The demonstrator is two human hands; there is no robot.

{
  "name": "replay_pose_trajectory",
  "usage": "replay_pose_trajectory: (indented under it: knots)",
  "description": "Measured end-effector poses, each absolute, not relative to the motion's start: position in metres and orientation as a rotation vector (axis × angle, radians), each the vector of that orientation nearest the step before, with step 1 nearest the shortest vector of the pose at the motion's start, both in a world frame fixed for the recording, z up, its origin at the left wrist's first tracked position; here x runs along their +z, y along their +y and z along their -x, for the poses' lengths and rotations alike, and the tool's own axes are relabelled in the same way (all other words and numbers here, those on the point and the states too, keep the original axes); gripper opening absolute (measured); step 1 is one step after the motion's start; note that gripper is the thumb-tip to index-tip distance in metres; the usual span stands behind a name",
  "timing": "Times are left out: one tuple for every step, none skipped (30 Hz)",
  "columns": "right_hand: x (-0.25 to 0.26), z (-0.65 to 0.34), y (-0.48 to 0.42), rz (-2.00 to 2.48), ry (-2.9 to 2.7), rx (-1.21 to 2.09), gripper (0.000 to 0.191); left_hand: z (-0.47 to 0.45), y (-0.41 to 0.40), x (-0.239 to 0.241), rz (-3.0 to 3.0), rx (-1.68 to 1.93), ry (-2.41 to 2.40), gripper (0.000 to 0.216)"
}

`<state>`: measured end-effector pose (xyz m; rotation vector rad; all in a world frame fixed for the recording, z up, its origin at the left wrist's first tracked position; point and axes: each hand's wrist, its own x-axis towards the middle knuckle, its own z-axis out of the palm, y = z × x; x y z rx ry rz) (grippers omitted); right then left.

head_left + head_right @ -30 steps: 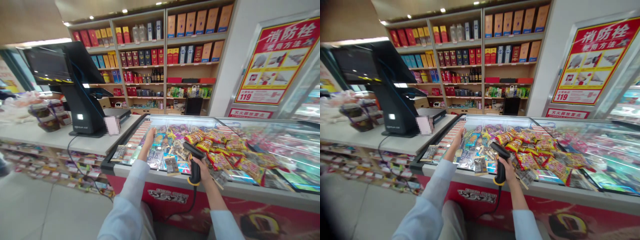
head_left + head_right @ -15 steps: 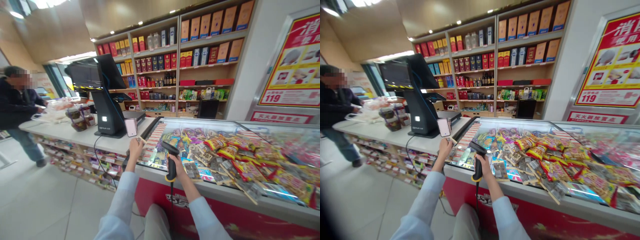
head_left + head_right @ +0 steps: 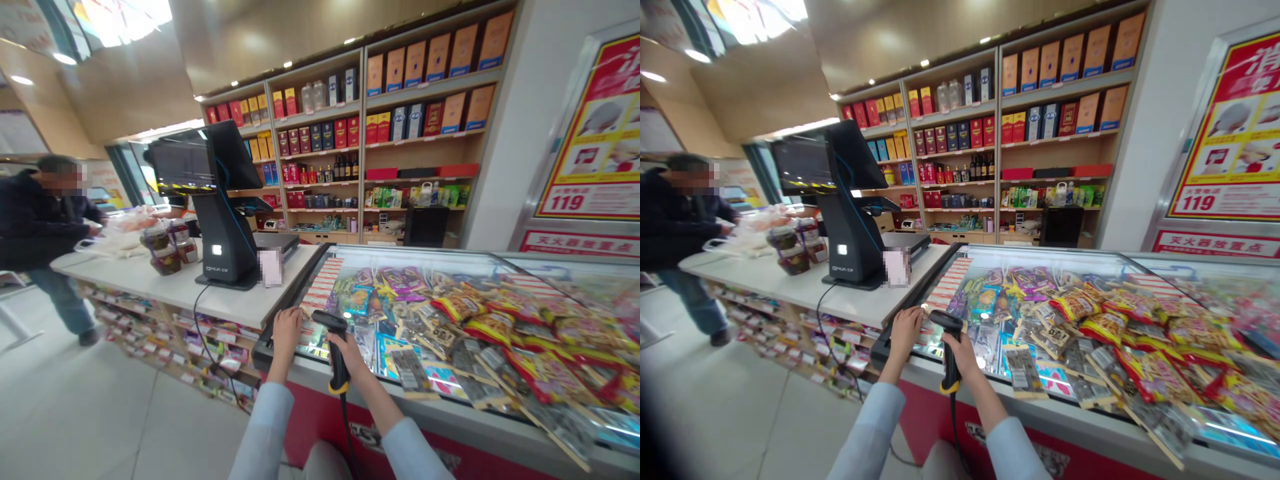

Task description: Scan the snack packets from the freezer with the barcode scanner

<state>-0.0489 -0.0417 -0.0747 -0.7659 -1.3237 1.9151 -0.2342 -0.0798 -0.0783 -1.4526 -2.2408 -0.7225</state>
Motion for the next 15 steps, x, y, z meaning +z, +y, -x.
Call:
replay_pose_trajectory:
  knots:
    - [-0.075,0.049,-0.042,0.770,-1.349,1.906,0.034,0.234,-0.079,-0.079,1.439,-0.730,-2.238,0.037]
    - [-0.075,0.048,-0.042,0.770,-1.373,1.897,0.033,0.234,-0.079,-0.081,1.415,-0.723,-2.232,0.036]
    - [-0.075,0.048,-0.042,0.769,-1.396,1.890,0.033,0.234,-0.078,-0.082,1.388,-0.702,-2.222,0.035]
    - [-0.076,0.048,-0.042,0.770,-1.415,1.884,0.033,0.233,-0.078,-0.084,1.363,-0.675,-2.211,0.036]
    - [-0.076,0.048,-0.042,0.772,-1.429,1.880,0.033,0.232,-0.078,-0.085,1.338,-0.651,-2.199,0.039]
    - [-0.077,0.047,-0.042,0.775,-1.442,1.879,0.034,0.232,-0.078,-0.087,1.309,-0.637,-2.189,0.042]
    - [-0.078,0.047,-0.042,0.777,-1.452,1.878,0.034,0.232,-0.077,-0.088,1.280,-0.634,-2.181,0.044]
    - [-0.078,0.047,-0.042,0.776,-1.460,1.879,0.034,0.232,-0.077,-0.089,1.255,-0.643,-2.174,0.045]
    - [-0.078,0.047,-0.043,0.774,-1.464,1.880,0.034,0.233,-0.077,-0.090,1.239,-0.661,-2.168,0.046]
    - [-0.078,0.046,-0.043,0.772,-1.463,1.881,0.033,0.234,-0.077,-0.091,1.233,-0.683,-2.163,0.046]
    - [-0.078,0.046,-0.043,0.769,-1.459,1.881,0.033,0.234,-0.077,-0.092,1.234,-0.706,-2.160,0.046]
    - [-0.078,0.046,-0.043,0.769,-1.453,1.879,0.033,0.235,-0.077,-0.092,1.242,-0.727,-2.156,0.045]
    - [-0.078,0.046,-0.043,0.767,-1.445,1.876,0.033,0.236,-0.076,-0.092,1.250,-0.745,-2.152,0.045]
    - [-0.077,0.046,-0.043,0.764,-1.436,1.873,0.033,0.237,-0.076,-0.093,1.255,-0.759,-2.146,0.044]
    - [-0.077,0.046,-0.043,0.757,-1.421,1.868,0.033,0.237,-0.076,-0.093,1.262,-0.767,-2.137,0.043]
